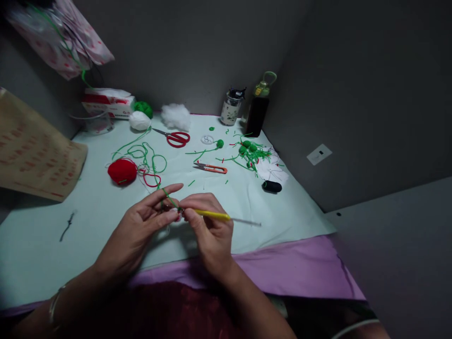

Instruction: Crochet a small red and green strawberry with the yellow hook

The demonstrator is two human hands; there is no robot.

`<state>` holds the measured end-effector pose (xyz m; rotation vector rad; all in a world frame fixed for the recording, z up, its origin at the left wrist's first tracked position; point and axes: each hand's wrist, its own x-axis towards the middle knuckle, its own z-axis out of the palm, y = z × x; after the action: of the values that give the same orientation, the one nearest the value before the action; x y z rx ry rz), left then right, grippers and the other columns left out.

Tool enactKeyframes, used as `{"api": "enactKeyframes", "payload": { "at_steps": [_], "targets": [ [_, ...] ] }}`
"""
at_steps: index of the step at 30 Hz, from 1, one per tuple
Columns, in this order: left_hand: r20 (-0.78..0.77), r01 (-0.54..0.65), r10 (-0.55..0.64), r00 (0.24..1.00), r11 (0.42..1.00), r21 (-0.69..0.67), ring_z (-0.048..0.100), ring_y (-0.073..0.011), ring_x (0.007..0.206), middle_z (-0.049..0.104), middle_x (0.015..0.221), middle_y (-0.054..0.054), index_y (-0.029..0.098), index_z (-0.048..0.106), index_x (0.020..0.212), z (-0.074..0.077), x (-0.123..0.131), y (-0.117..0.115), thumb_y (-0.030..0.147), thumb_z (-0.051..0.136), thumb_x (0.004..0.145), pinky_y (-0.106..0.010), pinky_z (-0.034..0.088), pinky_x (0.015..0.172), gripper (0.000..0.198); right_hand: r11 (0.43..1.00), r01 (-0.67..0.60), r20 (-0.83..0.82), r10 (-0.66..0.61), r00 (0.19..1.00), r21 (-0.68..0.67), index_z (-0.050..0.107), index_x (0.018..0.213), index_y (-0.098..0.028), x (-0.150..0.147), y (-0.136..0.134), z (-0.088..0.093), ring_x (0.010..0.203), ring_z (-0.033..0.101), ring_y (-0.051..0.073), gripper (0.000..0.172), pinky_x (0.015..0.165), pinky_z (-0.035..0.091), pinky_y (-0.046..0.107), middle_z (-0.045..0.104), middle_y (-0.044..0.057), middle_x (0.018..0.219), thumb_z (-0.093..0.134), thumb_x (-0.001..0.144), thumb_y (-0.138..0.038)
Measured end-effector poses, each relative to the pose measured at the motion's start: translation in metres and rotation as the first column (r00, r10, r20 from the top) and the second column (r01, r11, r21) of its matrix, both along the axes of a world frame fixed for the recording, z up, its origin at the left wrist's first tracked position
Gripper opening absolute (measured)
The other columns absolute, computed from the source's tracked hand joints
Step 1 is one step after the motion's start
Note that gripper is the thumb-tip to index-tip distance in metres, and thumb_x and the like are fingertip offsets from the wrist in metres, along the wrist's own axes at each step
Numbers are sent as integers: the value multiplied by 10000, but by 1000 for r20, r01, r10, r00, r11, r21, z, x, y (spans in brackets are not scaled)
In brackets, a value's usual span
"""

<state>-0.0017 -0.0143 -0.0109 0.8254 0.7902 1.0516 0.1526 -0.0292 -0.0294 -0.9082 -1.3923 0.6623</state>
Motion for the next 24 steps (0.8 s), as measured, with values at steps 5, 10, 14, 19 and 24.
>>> {"api": "enactKeyframes", "payload": {
  "at_steps": [5, 10, 14, 19, 24],
  "targets": [
    [197, 78, -39, 980, 979, -191, 607, -122, 875, 702, 886, -15, 226, 755, 1246, 2, 6, -1, 245, 841, 804, -213, 472, 870, 451, 947, 116, 320, -214, 923, 298, 723, 1253, -326, -4, -5, -5, 985, 682, 207, 394, 797, 595, 371, 707, 68, 1101, 641, 942, -99],
    [173, 96, -57, 983, 969, -227, 551, -92, 747, 661, 802, -9, 181, 782, 1196, 4, -6, 7, 193, 818, 809, -171, 451, 750, 389, 1000, 2, -98, -1, 995, 3, 780, 1032, -274, 6, 1, 3, 767, 649, 157, 236, 694, 534, 325, 701, 21, 869, 593, 979, -140],
    [127, 71, -49, 991, 983, -171, 555, -88, 746, 639, 791, 11, 225, 794, 1168, 6, -9, 5, 209, 841, 797, -175, 441, 743, 375, 977, -185, -307, 145, 941, -104, 784, 968, -257, 8, 5, 8, 692, 614, 130, 184, 654, 493, 307, 676, 11, 838, 606, 991, -216],
    [34, 61, -58, 998, 994, -94, 595, -116, 887, 684, 915, 1, 304, 765, 1222, 6, -4, 0, 252, 858, 799, -228, 447, 879, 436, 975, -192, -229, 164, 960, -108, 796, 993, -275, 3, 7, 6, 834, 648, 156, 161, 738, 519, 317, 738, 32, 968, 644, 972, -230],
    [-14, 10, -10, 1000, 999, -51, 597, -128, 900, 684, 966, -6, 313, 758, 1227, 8, -7, -1, 295, 821, 840, -252, 439, 883, 393, 962, -229, -323, 172, 931, -148, 790, 988, -279, 2, 9, 5, 751, 631, 129, 166, 719, 512, 300, 743, 19, 963, 630, 982, -235]
  ]
}}
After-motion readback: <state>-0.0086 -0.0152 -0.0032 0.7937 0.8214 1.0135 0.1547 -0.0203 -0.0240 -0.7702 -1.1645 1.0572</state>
